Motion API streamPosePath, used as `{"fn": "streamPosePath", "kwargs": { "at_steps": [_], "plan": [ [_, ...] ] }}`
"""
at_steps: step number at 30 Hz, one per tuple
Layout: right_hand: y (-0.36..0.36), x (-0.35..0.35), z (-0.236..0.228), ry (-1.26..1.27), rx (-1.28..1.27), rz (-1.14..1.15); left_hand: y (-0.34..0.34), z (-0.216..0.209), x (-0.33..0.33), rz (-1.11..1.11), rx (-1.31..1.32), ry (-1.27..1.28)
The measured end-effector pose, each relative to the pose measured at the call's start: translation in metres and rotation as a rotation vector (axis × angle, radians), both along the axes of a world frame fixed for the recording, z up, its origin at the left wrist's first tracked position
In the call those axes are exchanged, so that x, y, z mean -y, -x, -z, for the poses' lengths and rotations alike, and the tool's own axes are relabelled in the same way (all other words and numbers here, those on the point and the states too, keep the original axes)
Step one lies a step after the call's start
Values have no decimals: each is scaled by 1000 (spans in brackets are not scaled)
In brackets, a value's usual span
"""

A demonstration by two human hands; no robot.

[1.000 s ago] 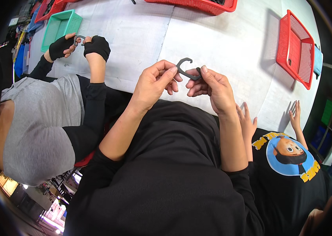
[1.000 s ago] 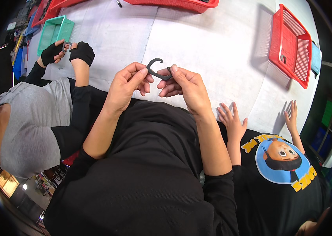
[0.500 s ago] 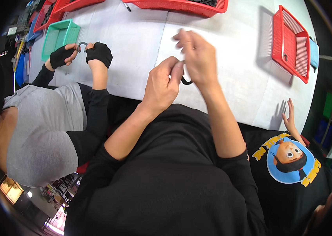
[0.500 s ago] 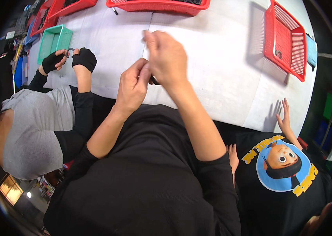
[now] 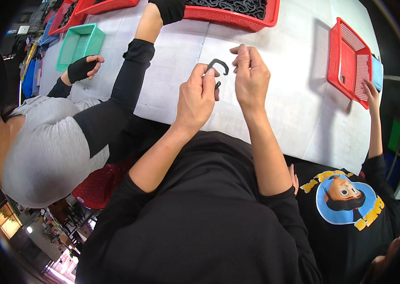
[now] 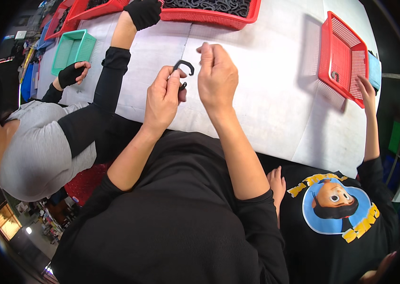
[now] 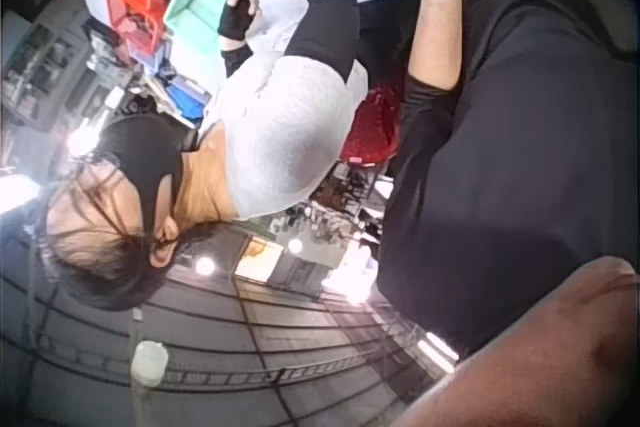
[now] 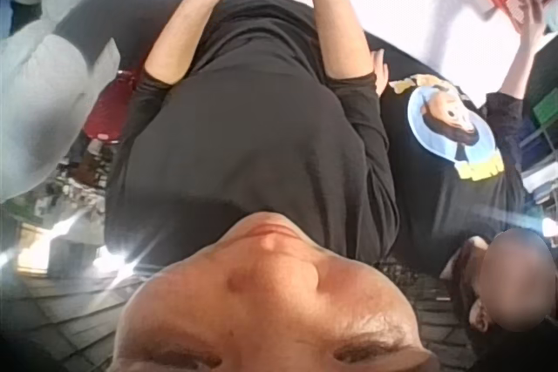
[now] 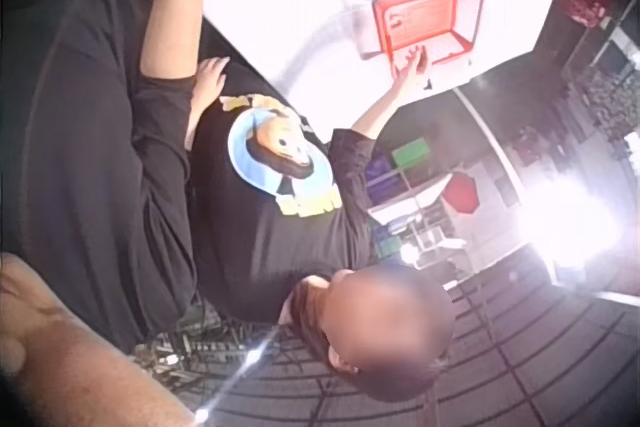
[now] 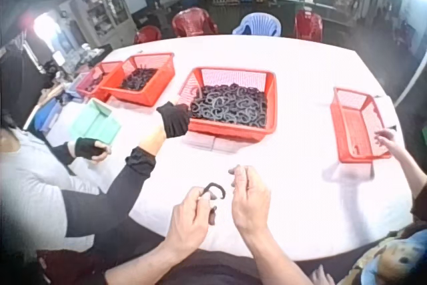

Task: The person repeatedly picks up small black C-shaped hooks from a table and joins pairs together by hand. They place the assembled pairs into a red basket. Another person works alongside at the same table.

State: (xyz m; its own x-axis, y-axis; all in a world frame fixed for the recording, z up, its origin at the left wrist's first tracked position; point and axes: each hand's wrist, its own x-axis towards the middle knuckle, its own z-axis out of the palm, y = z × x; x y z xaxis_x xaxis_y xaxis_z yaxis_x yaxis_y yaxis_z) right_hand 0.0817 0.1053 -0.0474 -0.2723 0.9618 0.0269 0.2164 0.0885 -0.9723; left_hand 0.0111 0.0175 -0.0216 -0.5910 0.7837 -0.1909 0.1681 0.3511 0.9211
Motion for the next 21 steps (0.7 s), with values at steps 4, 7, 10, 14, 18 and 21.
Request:
{"fn": "streamPosePath", "kwargs": {
  "at_steps": [4,7,10,14,18,21],
  "plan": [
    [4,-5,-2,-269,95,6,0,-11,-2,74,-62,-7],
    [4,-2,-13,-265,211,-34,2,-17,-2,161,-30,-29],
    [0,1,-14,-246,229,-22,-3,-24,7,228,-44,-29],
    [-2,8,-19,-101,263,-73,0,-30,14,280,16,68],
    [3,-6,-17,-144,191,-30,-9,-32,35,458,189,123],
    [7,5,-35,-30,-450,-132,9,-15,30,262,188,24]
  ]
}}
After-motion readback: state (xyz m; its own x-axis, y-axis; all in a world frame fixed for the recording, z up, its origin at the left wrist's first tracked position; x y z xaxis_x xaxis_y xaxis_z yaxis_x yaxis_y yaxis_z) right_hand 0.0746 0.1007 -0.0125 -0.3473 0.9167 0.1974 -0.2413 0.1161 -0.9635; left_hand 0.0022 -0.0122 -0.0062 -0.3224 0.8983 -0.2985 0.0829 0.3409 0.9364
